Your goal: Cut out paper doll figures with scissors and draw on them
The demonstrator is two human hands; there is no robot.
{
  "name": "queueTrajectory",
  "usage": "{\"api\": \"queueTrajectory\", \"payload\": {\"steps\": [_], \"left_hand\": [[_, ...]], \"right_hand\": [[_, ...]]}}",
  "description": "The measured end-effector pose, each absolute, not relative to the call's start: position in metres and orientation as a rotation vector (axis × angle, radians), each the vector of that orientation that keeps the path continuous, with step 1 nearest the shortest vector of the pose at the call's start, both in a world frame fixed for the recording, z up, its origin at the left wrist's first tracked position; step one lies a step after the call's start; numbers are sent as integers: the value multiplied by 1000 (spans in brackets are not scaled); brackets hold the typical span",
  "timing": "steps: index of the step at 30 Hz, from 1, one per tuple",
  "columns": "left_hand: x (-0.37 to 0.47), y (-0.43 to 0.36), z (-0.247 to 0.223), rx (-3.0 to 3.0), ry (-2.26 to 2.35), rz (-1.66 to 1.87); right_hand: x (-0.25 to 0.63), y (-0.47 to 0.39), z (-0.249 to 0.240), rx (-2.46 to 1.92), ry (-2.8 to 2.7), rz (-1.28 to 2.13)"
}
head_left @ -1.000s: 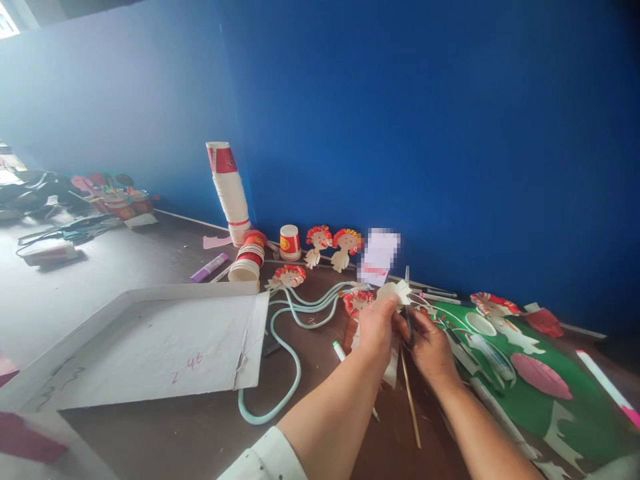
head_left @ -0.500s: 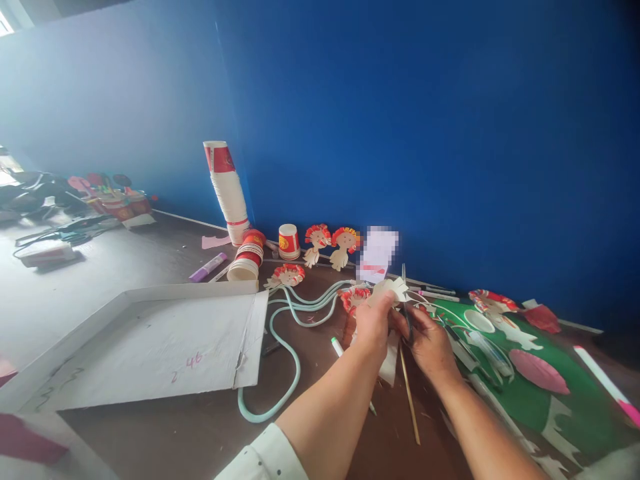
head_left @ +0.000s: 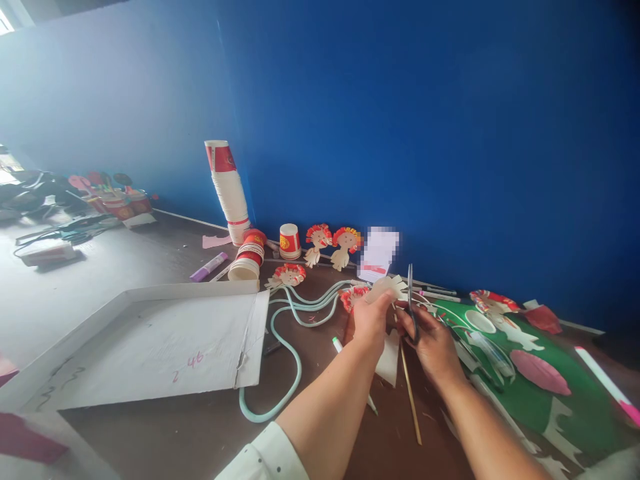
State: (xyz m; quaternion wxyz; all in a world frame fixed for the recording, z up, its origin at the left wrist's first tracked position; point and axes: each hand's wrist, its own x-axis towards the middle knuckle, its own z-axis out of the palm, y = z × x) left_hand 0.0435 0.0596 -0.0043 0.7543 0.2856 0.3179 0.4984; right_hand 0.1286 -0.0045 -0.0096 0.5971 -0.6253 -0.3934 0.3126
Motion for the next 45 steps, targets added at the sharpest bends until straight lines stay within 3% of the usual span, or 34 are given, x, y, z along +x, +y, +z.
{"api": "queueTrajectory", "payload": {"steps": [17, 37, 45], "left_hand": [[30, 65, 10, 631, 473, 1041], [29, 73, -1, 698, 581, 919], [18, 77, 11, 657, 438, 1093]], "right_hand": [[125, -7, -2, -1440, -851, 725], [125, -7, -6, -1528, -957, 693], [131, -8, -5, -1481, -1018, 854]]}}
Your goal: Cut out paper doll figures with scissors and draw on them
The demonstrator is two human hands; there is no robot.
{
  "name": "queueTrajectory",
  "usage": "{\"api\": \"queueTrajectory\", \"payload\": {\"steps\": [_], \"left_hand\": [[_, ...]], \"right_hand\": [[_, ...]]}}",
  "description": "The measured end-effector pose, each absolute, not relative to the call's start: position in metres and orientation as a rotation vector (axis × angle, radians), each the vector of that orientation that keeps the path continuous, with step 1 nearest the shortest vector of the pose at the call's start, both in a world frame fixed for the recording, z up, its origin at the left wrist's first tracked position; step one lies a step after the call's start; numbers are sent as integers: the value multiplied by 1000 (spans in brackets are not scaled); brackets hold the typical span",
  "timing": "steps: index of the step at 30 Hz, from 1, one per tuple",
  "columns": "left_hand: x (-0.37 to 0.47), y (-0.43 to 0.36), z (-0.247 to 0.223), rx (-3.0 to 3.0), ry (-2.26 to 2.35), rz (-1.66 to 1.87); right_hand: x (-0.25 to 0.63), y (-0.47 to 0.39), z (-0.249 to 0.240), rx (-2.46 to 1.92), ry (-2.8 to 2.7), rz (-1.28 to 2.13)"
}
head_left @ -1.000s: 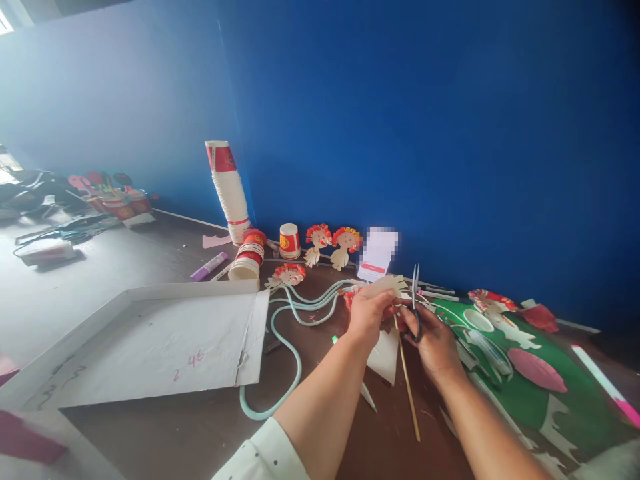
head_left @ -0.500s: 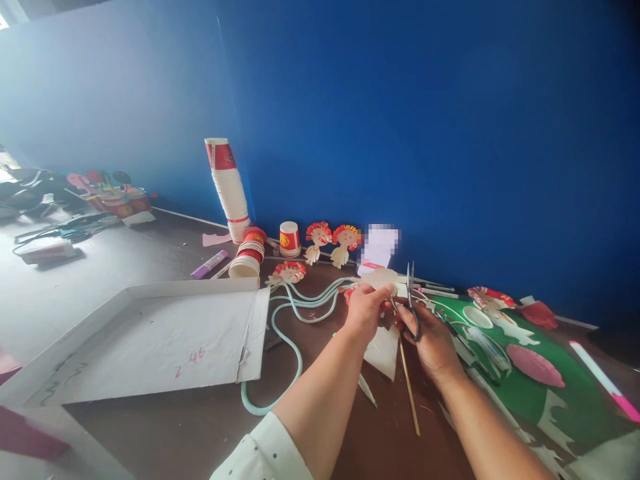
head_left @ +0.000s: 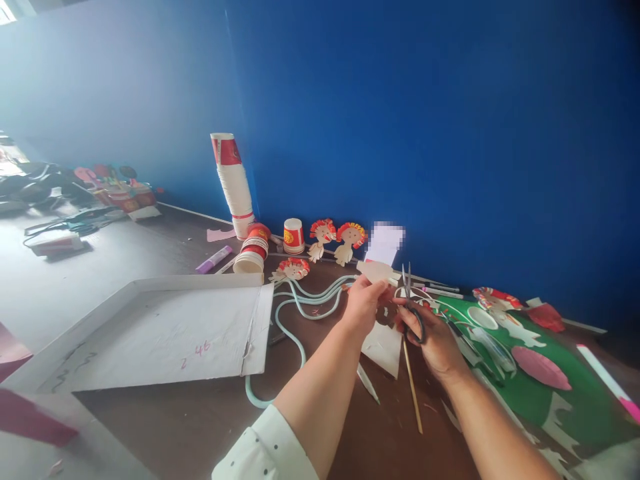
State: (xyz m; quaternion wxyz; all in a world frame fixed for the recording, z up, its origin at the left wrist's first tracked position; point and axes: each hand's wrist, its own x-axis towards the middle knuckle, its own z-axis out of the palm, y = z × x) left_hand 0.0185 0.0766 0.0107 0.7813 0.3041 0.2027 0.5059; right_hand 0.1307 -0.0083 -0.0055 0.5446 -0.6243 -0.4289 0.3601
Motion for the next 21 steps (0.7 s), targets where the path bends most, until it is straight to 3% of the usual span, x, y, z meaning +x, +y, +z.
{"api": "queueTrajectory", "payload": {"steps": [6, 21], "left_hand": [[8, 85, 15, 654, 406, 1082], [14, 92, 3, 762, 563, 1139]], "right_hand": [[133, -12, 1, -1526, -1106, 1008], [129, -12, 8, -1570, -1109, 977]]}}
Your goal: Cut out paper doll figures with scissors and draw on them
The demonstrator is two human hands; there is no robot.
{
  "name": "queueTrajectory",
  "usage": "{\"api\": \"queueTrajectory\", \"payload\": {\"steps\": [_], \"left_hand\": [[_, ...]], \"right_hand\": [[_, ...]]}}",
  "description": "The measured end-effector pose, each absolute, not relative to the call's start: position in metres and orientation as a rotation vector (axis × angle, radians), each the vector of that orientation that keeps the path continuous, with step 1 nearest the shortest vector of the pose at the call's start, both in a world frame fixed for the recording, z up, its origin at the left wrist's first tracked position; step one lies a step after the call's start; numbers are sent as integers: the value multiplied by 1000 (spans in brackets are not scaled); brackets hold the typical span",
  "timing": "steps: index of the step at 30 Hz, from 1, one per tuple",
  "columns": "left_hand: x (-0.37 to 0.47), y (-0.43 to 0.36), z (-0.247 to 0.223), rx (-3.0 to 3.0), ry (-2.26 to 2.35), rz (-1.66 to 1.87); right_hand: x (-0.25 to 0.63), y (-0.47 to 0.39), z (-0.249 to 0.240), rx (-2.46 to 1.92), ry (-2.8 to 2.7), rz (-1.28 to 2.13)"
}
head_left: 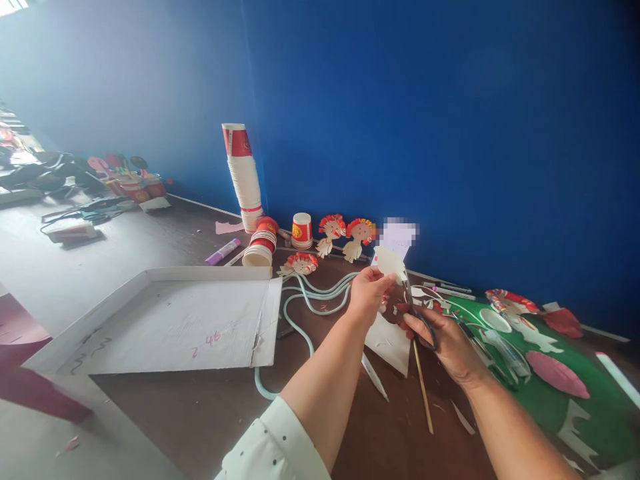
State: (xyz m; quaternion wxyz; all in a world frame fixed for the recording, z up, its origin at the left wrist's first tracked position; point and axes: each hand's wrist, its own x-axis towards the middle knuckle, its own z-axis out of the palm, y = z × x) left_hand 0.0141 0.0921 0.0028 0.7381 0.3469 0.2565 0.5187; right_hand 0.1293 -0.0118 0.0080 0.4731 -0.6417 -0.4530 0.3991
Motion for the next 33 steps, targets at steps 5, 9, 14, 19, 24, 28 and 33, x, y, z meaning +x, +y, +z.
{"api": "queueTrajectory", "payload": {"steps": [5, 9, 14, 19, 24, 28, 33], "left_hand": [[15, 93, 2, 714, 586, 1118], [15, 91, 3, 708, 555, 1108], [16, 87, 4, 732, 582, 1100], [19, 86, 4, 716, 619, 1118], [22, 85, 2, 692, 624, 1151], [22, 83, 3, 676, 583, 1164], [21, 82, 5, 656, 602, 1125]], "right_hand": [[127, -11, 8, -1542, -1113, 993], [129, -12, 8, -1597, -1135, 939], [130, -12, 7, -1626, -1151, 885], [127, -11, 6, -1595, -1170, 864], [127, -11, 6, -1606, -1159, 856], [130, -10, 2, -1574, -1167, 850], [129, -10, 4, -1589, -1189, 808]]}}
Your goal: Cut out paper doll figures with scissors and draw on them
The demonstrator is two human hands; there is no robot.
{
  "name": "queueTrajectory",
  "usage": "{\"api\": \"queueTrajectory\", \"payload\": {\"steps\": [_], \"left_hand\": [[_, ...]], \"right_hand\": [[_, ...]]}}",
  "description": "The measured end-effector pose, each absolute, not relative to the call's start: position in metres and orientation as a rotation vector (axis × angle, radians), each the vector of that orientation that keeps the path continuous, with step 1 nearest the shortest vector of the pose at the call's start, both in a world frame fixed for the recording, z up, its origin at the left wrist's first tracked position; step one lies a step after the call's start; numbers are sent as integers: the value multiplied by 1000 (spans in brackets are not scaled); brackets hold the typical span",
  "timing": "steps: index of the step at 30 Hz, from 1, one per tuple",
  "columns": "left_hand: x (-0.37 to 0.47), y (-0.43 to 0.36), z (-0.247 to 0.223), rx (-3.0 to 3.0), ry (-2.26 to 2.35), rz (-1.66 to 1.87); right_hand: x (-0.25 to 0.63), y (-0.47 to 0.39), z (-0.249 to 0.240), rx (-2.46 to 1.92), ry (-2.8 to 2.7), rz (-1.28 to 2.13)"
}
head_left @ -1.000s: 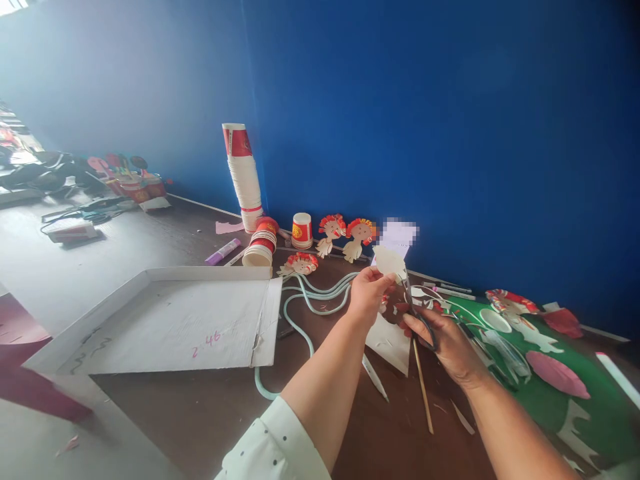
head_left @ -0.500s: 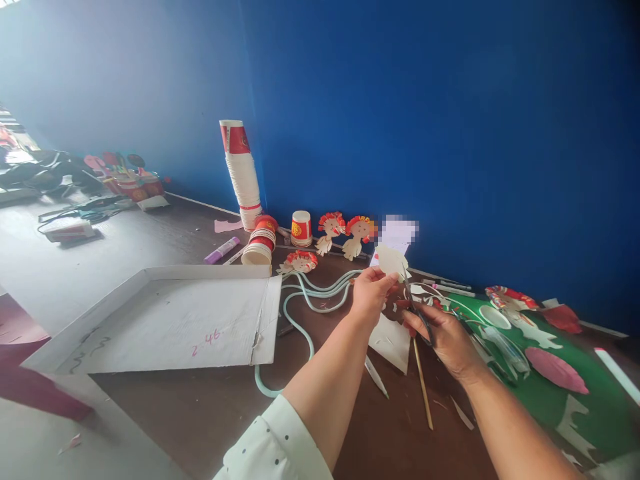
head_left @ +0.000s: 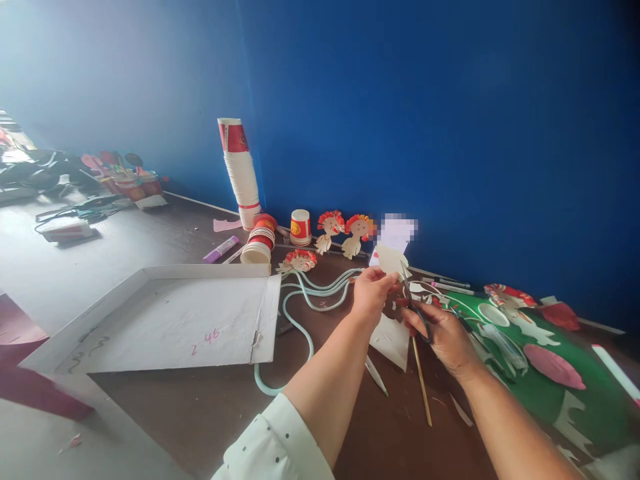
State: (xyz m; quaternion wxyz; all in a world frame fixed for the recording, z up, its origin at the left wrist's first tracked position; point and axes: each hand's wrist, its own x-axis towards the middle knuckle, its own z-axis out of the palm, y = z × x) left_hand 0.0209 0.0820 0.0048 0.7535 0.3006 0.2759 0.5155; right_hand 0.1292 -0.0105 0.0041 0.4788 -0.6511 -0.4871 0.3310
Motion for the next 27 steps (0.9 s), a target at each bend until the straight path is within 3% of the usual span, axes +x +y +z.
{"api": "queueTrajectory", "payload": {"steps": [27], "left_hand": [[20, 83, 5, 638, 534, 1137]], "right_hand": [[132, -9, 1, -1598, -1235, 792]]}}
